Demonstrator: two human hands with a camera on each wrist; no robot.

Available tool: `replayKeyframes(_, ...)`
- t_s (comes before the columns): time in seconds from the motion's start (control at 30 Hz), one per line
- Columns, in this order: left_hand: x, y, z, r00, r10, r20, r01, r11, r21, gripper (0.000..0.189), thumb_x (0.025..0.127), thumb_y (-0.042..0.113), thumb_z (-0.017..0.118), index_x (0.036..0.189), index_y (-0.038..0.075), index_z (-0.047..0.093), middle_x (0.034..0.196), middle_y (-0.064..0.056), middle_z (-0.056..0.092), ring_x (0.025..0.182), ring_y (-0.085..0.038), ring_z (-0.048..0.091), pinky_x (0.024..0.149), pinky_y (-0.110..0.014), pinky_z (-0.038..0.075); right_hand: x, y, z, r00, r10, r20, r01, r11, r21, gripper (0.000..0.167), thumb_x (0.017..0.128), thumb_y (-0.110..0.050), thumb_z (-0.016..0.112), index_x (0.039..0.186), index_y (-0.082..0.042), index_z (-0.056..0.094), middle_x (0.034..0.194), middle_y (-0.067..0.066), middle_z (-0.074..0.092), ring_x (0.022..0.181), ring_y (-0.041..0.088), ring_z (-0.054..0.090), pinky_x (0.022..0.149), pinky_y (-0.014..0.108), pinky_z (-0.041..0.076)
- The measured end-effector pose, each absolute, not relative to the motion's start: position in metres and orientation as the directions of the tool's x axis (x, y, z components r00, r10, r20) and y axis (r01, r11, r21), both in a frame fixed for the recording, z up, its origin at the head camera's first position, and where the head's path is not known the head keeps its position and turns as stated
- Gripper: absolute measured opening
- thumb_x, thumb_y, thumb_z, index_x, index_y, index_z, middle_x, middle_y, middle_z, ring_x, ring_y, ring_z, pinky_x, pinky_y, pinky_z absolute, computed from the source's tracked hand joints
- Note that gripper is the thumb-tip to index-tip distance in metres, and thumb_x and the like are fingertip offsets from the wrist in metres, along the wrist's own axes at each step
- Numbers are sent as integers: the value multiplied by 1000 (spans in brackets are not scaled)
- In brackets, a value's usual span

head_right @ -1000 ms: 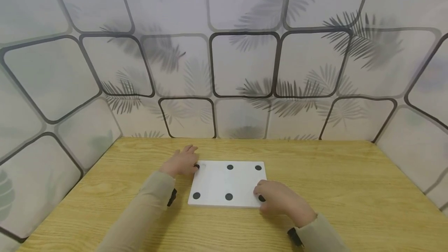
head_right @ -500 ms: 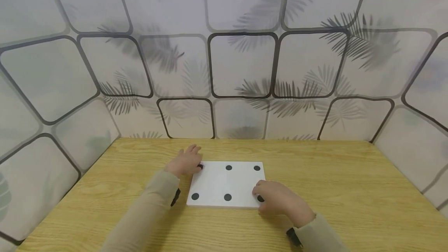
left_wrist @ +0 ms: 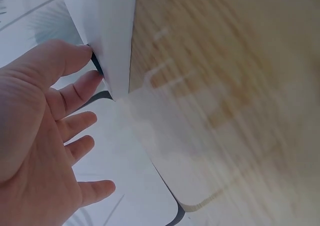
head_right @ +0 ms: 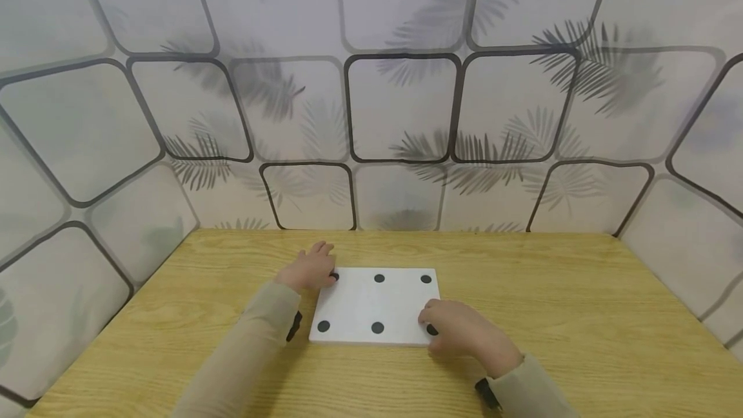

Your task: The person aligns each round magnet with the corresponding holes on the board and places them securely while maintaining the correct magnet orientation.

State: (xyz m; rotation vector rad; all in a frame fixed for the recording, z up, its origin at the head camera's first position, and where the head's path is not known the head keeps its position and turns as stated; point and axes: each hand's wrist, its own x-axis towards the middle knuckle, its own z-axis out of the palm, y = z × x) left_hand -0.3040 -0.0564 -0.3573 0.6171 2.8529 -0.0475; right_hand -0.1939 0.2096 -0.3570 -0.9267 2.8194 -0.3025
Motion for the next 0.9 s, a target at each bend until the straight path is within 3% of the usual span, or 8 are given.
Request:
replayKeyframes(0.27, -302, -57, -360, -881, 430, -199, 438, 899, 2, 36, 87, 26, 57, 116, 4, 55, 141, -13, 24, 130, -30, 13, 98, -54, 20, -192, 212, -358, -786, -614, -68, -584, 775, -244, 33, 66, -15, 74, 95, -3, 63, 91, 1, 56, 80, 17, 54, 73, 35, 45)
replayKeyframes(0.5, -279, -58, -347, -860, 501, -92, 499, 865, 46, 26, 85, 28, 59, 100, 8, 55, 140, -15, 25, 129, -33, 15, 96, -56, 21, -189, 213, -357, -812, -574, -109, -530, 802, -276, 34, 67, -15, 73, 97, -3, 63, 94, 1, 56, 84, 18, 54, 77, 37, 44)
replayKeyframes(0.9, -223, -65, -328, -802, 576, 158, 583, 812, 2, 53, 83, 42, 57, 120, 6, 48, 137, -14, 30, 126, -30, 25, 91, -54, 30, -196, 209, -354, -811, -578, -91, -535, 795, -287, 37, 72, -14, 71, 105, 0, 61, 101, 6, 57, 93, 23, 54, 81, 40, 43)
